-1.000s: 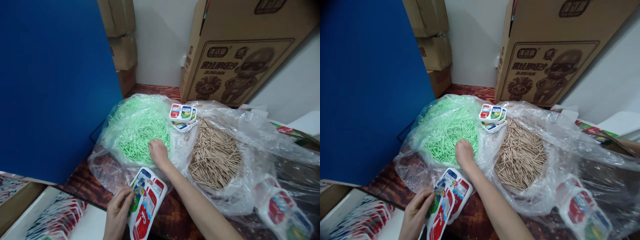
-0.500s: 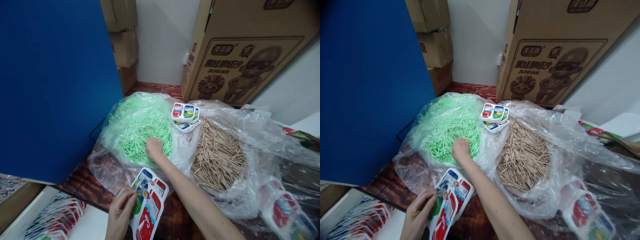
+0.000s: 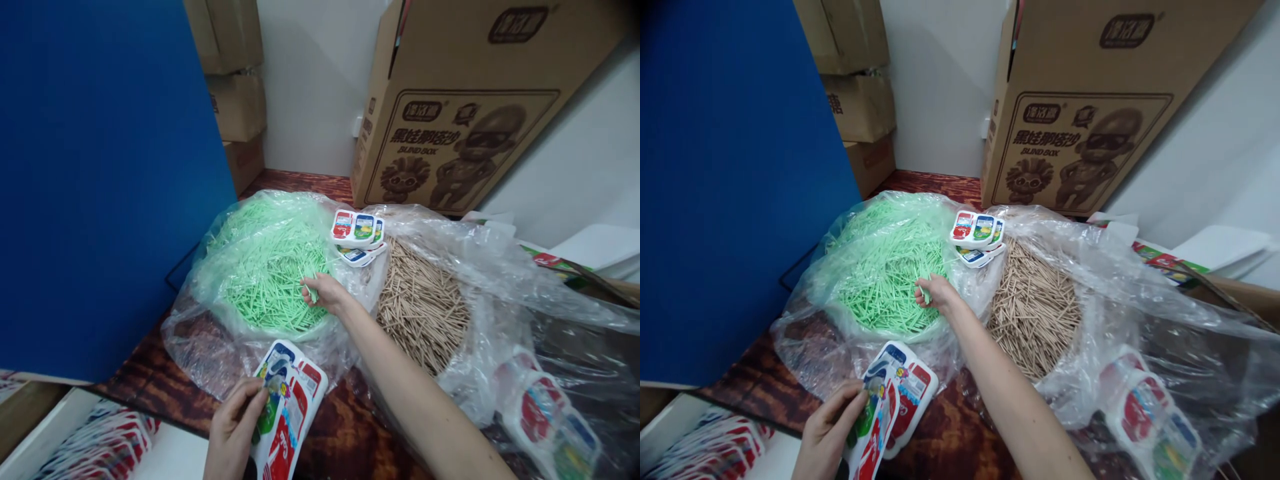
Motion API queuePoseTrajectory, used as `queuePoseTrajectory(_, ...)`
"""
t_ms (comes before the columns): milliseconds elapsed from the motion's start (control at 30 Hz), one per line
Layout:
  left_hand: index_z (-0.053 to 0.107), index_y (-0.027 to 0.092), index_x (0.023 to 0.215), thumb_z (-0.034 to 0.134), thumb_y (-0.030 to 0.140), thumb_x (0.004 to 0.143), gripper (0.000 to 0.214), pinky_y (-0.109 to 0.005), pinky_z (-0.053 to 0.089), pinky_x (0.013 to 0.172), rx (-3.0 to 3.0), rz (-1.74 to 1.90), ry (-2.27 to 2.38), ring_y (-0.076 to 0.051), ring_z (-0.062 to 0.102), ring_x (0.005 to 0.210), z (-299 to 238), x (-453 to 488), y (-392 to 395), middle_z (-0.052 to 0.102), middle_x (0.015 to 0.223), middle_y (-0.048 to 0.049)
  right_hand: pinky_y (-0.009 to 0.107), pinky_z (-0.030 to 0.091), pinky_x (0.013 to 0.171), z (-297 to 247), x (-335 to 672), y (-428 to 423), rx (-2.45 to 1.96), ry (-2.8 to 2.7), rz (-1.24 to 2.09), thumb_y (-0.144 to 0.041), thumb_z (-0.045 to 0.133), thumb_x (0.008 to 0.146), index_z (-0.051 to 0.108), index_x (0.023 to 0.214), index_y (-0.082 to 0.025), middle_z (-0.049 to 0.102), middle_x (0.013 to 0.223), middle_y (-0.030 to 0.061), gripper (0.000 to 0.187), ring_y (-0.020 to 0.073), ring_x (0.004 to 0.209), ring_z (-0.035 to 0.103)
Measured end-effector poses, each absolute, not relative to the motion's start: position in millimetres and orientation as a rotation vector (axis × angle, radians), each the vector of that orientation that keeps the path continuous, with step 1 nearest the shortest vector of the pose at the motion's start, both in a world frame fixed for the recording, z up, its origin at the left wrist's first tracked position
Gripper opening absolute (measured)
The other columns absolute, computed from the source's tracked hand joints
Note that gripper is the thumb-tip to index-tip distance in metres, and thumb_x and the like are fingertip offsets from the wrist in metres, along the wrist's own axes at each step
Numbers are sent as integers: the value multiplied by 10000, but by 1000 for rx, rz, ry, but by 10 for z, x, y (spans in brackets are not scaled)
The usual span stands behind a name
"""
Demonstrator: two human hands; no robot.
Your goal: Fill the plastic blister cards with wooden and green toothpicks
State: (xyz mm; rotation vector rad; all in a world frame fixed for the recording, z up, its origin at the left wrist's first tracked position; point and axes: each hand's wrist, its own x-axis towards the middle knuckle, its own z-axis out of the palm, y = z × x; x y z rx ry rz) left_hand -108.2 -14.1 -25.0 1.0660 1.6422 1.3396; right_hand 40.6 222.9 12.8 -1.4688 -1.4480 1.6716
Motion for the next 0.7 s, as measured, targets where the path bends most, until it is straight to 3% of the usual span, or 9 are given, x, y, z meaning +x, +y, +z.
queuePoseTrajectory(133,731,205,751,711,377,707,178,-256,494,784,972,1334,1640,-231,641,853,-276,-1046,-149,705,841,-37,194,426,414,55,393,2226,-1491,-1430,1695,-157,544,848,473,723,-183,600,492,-24,146,120,407,577)
queuePoseTrajectory(267,727,197,736,734,432,666,245,-248,491,794,887,1324,1651,-231,638,861,-250,-1026,-166,706,837,-34,158,367,397,46,387,2288,-1493,-1428,1640,-114,549,832,452,701,-199,562,443,-65,184,91,372,530)
queuePoseTrajectory(500,677,199,784,696,515,692,329,-245,503,703,812,1285,1652,-217,628,780,-68,-1037,-73,689,798,-20,146,300,371,194,631,1783,-1334,-1355,1806,-247,568,840,486,703,-184,533,498,-77,172,46,370,416)
queuePoseTrajectory(600,663,200,753,649,477,759,278,-282,430,932,979,1381,1576,-267,568,1102,45,-968,113,663,1139,-74,158,289,365,60,716,1290,-1044,-1202,2247,-392,687,749,536,738,-170,540,521,-65,268,48,379,410)
queuePoseTrajectory(700,661,200,760,593,415,824,234,-316,323,1047,1120,1349,1417,-281,437,1284,125,-785,315,529,1378,-89,163,278,356,-123,717,905,-921,-1119,2383,-468,706,723,570,742,-172,525,498,-62,326,54,372,420)
